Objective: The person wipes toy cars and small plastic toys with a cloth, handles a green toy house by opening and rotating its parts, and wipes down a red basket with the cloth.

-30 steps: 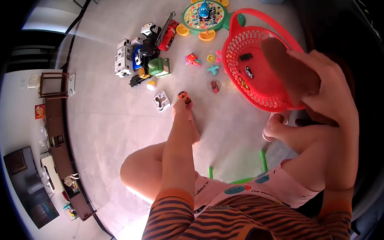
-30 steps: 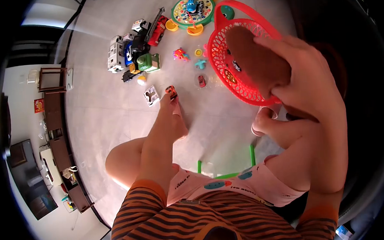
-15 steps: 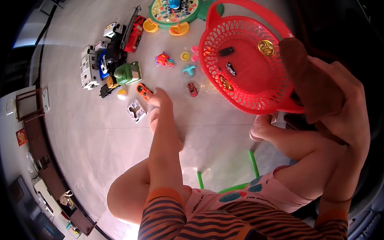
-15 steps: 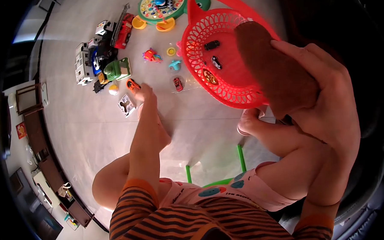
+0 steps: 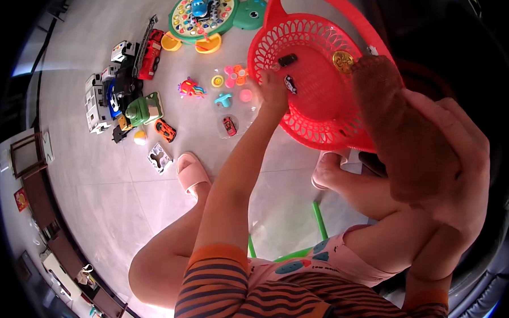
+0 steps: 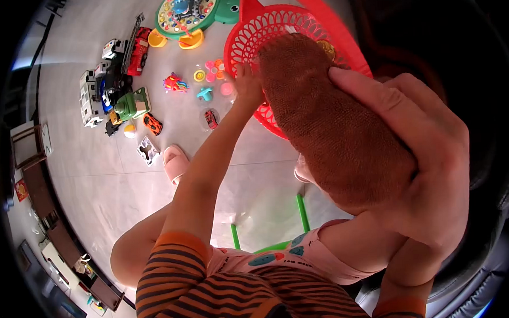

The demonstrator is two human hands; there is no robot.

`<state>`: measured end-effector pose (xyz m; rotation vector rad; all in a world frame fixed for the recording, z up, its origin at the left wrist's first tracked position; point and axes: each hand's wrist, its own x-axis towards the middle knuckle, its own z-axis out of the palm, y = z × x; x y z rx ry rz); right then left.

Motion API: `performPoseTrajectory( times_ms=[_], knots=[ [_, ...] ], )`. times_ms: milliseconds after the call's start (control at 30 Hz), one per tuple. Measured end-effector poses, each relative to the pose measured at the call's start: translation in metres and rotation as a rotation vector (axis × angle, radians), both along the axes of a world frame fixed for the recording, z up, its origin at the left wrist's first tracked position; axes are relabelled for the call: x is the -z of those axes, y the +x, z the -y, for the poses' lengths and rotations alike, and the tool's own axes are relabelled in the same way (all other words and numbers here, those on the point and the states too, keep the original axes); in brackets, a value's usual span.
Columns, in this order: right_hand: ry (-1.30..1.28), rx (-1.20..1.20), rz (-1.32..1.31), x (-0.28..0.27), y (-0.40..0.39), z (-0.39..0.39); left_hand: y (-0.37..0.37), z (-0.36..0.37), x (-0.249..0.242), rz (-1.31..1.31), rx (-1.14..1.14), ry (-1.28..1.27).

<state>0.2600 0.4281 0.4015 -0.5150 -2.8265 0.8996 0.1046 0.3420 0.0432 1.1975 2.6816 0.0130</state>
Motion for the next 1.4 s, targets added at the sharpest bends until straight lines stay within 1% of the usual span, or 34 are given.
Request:
performPoseTrajectory(
  times_ms=[33, 67, 167, 267, 300, 367, 433, 500, 600, 700, 800, 867, 933, 967, 1000, 1033, 1067, 1133, 1167, 1233, 1300, 1333, 1400],
  knots=[
    [-0.003, 0.008, -0.041, 0.001, 0.001, -0.001, 0.000, 0.002, -0.005, 0.067, -0.010, -0.012],
    [-0.005, 0.015, -0.083, 0.001, 0.002, -0.002, 0.004, 0.006, 0.001, -0.011, -0.009, -0.042],
    [0.018, 0.034, -0.208, 0.009, 0.004, 0.000, 0.015, 0.009, 0.024, -0.318, 0.043, 0.092],
    [0.019, 0.037, -0.127, 0.008, 0.005, 0.004, -0.004, -0.003, 0.048, -0.280, 0.149, 0.159],
    [0.046, 0.017, -0.059, 0.001, 0.003, 0.005, -0.014, -0.010, 0.048, -0.185, 0.154, 0.100],
    [0.084, -0.002, 0.007, -0.002, 0.001, 0.007, -0.036, -0.024, 0.034, 0.002, 0.154, -0.016],
    [0.090, -0.021, -0.004, 0.003, -0.002, 0.008, -0.044, -0.030, 0.037, -0.046, 0.155, -0.003],
    [0.084, -0.058, -0.011, 0.007, -0.004, 0.007, -0.047, -0.041, 0.065, -0.282, 0.293, -0.176],
    [0.084, -0.076, 0.048, 0.006, -0.006, 0.007, -0.041, -0.059, 0.074, 0.061, 0.111, -0.177],
    [0.074, -0.077, 0.057, 0.008, -0.004, 0.007, -0.028, -0.057, 0.069, -0.082, 0.048, -0.098],
    [0.061, -0.055, 0.027, 0.009, -0.001, 0.008, -0.045, -0.047, 0.035, 0.276, -0.048, 0.086],
    [0.057, -0.068, 0.006, 0.010, -0.001, 0.007, -0.058, -0.018, -0.005, 0.327, -0.211, 0.430],
    [0.071, -0.099, 0.004, 0.011, -0.003, 0.009, -0.088, 0.023, -0.028, 0.384, -0.314, 0.577],
    [0.080, -0.121, 0.009, 0.010, -0.005, 0.009, -0.097, 0.046, -0.043, 0.506, -0.493, 0.658],
    [0.093, -0.139, 0.011, 0.008, -0.007, 0.010, -0.106, 0.073, -0.038, 0.636, -0.604, 0.761],
    [0.099, -0.154, 0.013, 0.008, -0.008, 0.012, -0.113, 0.100, -0.029, 0.720, -0.681, 0.745],
    [0.106, -0.162, 0.014, 0.010, -0.007, 0.013, -0.120, 0.128, 0.002, 0.736, -0.732, 0.710],
    [0.116, -0.171, 0.006, 0.009, -0.006, 0.013, -0.116, 0.169, 0.046, 0.727, -0.709, 0.568],
    [0.117, -0.172, 0.001, 0.007, -0.004, 0.013, -0.108, 0.180, 0.063, 0.738, -0.785, 0.545],
    [0.123, -0.166, 0.001, 0.006, -0.003, 0.012, -0.096, 0.187, 0.070, 0.631, -0.869, 0.401],
    [0.127, -0.155, 0.005, 0.008, -0.002, 0.015, -0.093, 0.192, 0.103, 0.601, -0.889, 0.468],
    [0.125, -0.140, 0.007, 0.010, 0.000, 0.015, -0.092, 0.191, 0.107, 0.584, -0.899, 0.502],
    [0.174, -0.170, 0.040, 0.011, 0.004, 0.007, -0.090, 0.186, 0.104, 0.498, -0.934, 0.409]
  ],
)
